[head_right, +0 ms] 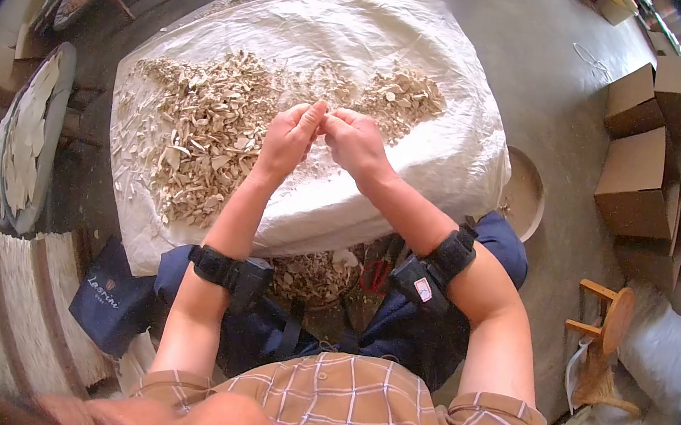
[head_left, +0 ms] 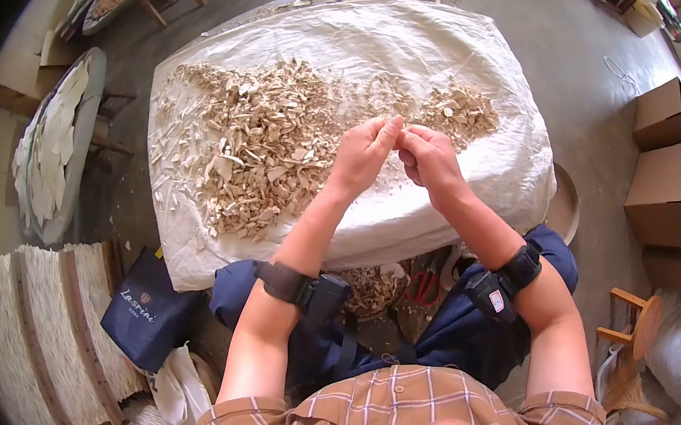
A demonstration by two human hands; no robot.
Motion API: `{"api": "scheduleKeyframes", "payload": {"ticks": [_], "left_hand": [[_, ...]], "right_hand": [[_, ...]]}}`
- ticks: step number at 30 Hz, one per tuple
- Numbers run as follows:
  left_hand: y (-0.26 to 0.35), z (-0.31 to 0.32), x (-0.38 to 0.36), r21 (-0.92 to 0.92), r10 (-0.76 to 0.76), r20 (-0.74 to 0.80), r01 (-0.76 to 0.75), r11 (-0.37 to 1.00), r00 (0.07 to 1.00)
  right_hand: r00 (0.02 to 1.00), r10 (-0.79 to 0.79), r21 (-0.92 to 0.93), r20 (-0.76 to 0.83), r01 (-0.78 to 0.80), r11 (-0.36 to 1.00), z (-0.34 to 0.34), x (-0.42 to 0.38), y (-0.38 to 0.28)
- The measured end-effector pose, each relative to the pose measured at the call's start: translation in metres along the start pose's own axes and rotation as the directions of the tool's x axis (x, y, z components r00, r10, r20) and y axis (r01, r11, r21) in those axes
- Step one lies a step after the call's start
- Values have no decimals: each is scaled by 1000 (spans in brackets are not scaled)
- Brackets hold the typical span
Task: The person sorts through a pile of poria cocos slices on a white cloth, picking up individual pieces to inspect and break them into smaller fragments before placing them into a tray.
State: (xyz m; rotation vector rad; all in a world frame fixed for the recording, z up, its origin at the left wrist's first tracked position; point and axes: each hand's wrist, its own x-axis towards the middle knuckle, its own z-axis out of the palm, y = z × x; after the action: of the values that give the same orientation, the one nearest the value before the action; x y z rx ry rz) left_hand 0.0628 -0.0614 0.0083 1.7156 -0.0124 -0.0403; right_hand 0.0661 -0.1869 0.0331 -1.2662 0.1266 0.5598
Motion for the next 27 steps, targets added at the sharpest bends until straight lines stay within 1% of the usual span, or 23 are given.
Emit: {"api": "scheduleKeyframes", "payload": {"ticks": [1, 2, 3, 5, 6, 7, 8, 9, 11, 13, 15, 16, 18, 19, 20, 21, 22, 23, 24, 25, 26, 27], "left_hand": [[4, -1, -1, -1, -1, 3, 1, 1000, 1000], [7, -2, -2, -191, -140, 76, 152, 970, 987], [10, -3, -3, -359, -257, 173, 304, 882, 951], [13, -4, -2, -394, -249, 184, 304, 868, 951], [10, -7, -1, -477, -222, 241, 314, 821, 945], [10, -9, -1, -555, -190, 293, 329, 764, 937], [10, -9, -2, -618, -189, 329, 362, 697, 925], [9, -10, -2, -619, -195, 318, 359, 698, 928], [10, -9, -2, -657, -140, 322, 327, 679, 936], [9, -9, -1, -653, -123, 323, 315, 689, 938], [6, -6, 0, -749, -71, 272, 257, 611, 960], [6, -6, 1, -749, -71, 274, 259, 610, 959], [8, -5, 1, -673, -159, 170, 233, 702, 973], [11, -5, 1, -673, -158, 171, 233, 702, 972], [16, -5, 0, -445, -94, 99, 129, 886, 991], [18, -6, 0, -170, -10, 48, 19, 985, 999], [18, -8, 0, -171, -9, 49, 17, 985, 999], [18, -11, 1, 17, 71, 47, -72, 997, 996], [18, -14, 1, 202, 151, 64, -161, 966, 987], [17, -15, 2, 192, 156, 80, -169, 967, 985], [13, -13, 1, 72, 173, 46, -176, 982, 984], [10, -11, 0, -53, 184, 18, -182, 982, 983]], "right_hand": [[1000, -11, -13, 3, 11, 1000, 1, 2, 1], [1000, -23, -27, 5, 23, 999, 0, 2, 1], [1000, -24, -27, 1, 24, 999, -1, 2, 1], [995, 4, 95, 101, -14, 995, -5, 1, 0], [995, 4, 96, 98, -13, 995, -6, 0, -1], [993, 4, 168, 121, -25, 985, -6, -1, -2], [989, 6, 238, 150, -43, 970, -4, -1, -2], [987, 12, 238, 162, -50, 970, -5, 0, -3], [974, -6, 339, 225, -72, 938, -10, 1, -4], [971, -18, 361, 240, -72, 930, -13, 6, 1], [945, -33, 552, 325, -161, 818, -15, 7, 4], [946, -33, 552, 323, -160, 819, -13, 7, 4], [992, -57, 382, 109, 11, 924, -6, 7, 6], [993, -57, 381, 107, 12, 925, -2, 6, 3], [995, -68, 307, 79, 41, 951, 3, 3, 0], [995, -81, 230, 52, 67, 971, 4, 1, -2], [990, -95, 188, 100, 75, 979, 3, 3, -4], [991, -96, 187, 97, 77, 979, 4, 3, -4], [992, -94, 71, 82, 88, 994, 5, 3, -5], [994, -95, -46, 59, 98, 994, 4, 2, -8], [996, -66, -72, 63, 70, 995, 4, 2, -9], [993, -66, -100, 100, 76, 992, 3, 1, -13]]}}
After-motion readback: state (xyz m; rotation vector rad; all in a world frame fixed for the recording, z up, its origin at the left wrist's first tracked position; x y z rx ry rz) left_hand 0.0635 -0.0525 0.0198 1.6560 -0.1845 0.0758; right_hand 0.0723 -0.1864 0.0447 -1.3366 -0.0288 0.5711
